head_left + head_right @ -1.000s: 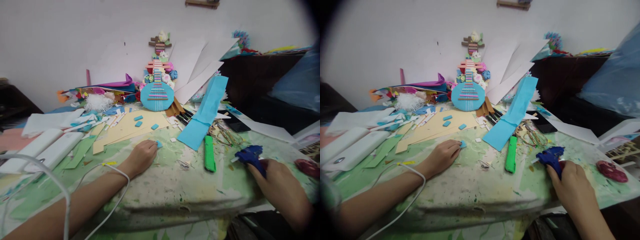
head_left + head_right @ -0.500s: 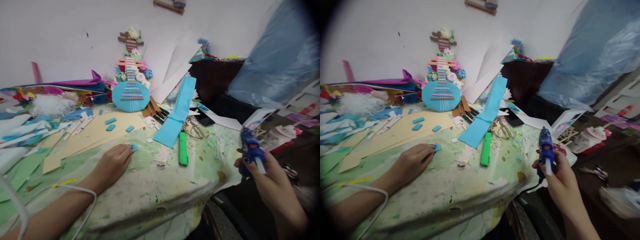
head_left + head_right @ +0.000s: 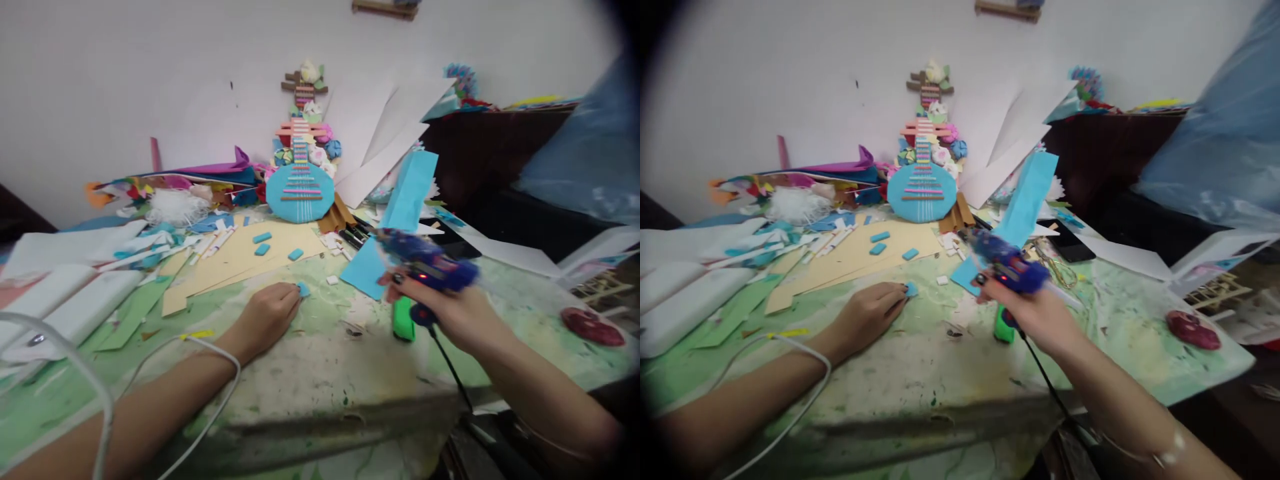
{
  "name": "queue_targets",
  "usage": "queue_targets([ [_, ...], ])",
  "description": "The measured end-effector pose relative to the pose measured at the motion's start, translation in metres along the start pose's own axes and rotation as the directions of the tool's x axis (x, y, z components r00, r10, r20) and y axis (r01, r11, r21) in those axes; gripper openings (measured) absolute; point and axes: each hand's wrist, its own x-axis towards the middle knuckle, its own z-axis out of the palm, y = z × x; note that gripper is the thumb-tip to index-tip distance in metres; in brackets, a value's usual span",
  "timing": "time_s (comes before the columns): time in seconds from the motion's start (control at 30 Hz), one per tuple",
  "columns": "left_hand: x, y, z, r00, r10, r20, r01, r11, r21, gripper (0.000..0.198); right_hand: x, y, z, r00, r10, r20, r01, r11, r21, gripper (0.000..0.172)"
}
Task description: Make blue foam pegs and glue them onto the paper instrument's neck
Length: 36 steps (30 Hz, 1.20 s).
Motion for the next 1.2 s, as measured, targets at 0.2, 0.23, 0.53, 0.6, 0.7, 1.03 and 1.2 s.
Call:
queue_targets([
  [0.2, 0.003, 0.003, -0.004, 1.000, 0.022, -0.009, -0.021, 0.998, 0.051, 0.019, 0.062, 0.005, 0.082, 0.930, 0.068, 0.361, -0.195, 0.924, 0.328, 0.028],
  [0.23, 0.003, 0.003, -0.005, 1.000, 0.023, -0.009, -0.022, 0.998, 0.055, 0.019, 0.067, 0.008, 0.089, 0.926, 0.073, 0.370, -0.196, 0.931, 0.306, 0.026],
  [0.53, 0.006, 0.005, -0.006, 1.000, 0.004, 0.013, -0.005, 0.998, 0.069, 0.019, 0.079, 0.028, 0.104, 0.913, 0.002, 0.408, -0.094, 0.974, 0.206, 0.020],
  [0.6, 0.005, 0.005, -0.005, 1.000, 0.001, 0.019, -0.002, 0.998, 0.066, 0.019, 0.079, 0.025, 0.104, 0.912, -0.015, 0.410, -0.068, 0.980, 0.187, 0.021],
  [0.7, 0.004, 0.005, -0.004, 1.000, 0.009, 0.002, -0.010, 0.998, 0.055, 0.017, 0.078, 0.019, 0.103, 0.907, -0.036, 0.420, -0.021, 0.991, 0.131, 0.023],
  [1.03, 0.002, 0.006, -0.005, 0.997, 0.071, -0.022, -0.070, 0.997, 0.038, 0.015, 0.077, 0.019, 0.101, 0.902, 0.002, 0.432, -0.035, 0.997, 0.070, 0.023],
  [1.2, 0.002, 0.009, -0.008, 0.996, 0.054, 0.067, -0.054, 0.999, -0.004, 0.019, 0.075, 0.017, 0.102, 0.900, 0.070, 0.430, -0.140, 0.981, 0.134, 0.019],
])
